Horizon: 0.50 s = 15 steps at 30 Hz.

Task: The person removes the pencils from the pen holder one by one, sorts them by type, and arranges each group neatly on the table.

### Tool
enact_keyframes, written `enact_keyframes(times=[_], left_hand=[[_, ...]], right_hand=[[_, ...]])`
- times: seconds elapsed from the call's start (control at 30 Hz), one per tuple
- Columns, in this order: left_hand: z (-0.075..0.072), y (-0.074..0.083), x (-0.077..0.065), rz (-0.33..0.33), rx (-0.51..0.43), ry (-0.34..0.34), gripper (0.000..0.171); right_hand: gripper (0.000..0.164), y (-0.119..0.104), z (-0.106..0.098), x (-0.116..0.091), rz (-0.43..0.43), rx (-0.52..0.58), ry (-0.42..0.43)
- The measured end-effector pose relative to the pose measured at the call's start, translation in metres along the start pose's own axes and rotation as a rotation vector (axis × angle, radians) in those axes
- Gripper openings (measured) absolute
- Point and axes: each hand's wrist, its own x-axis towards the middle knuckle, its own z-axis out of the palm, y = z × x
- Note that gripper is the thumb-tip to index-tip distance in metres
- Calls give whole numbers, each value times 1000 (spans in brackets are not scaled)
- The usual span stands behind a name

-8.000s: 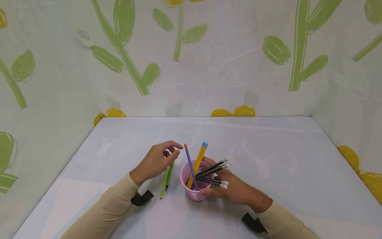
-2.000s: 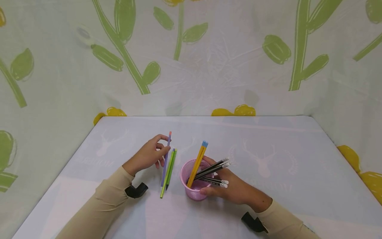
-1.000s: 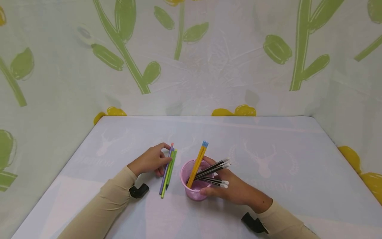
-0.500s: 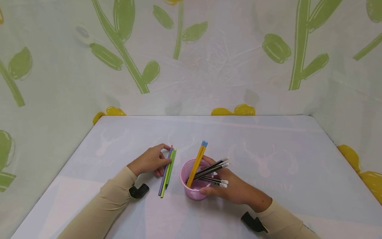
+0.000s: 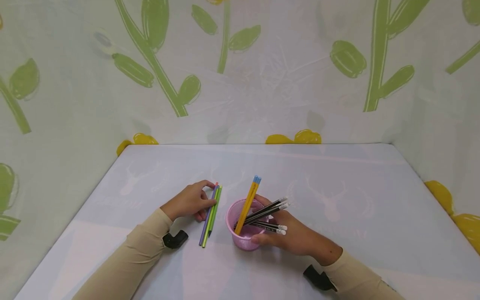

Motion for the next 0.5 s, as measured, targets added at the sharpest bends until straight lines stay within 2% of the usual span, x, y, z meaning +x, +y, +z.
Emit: enact_keyframes(times=[0.5], left_hand=[[0, -1, 0, 15, 10, 8, 56]], right_hand=[[87, 0, 0, 0, -4, 3, 4]])
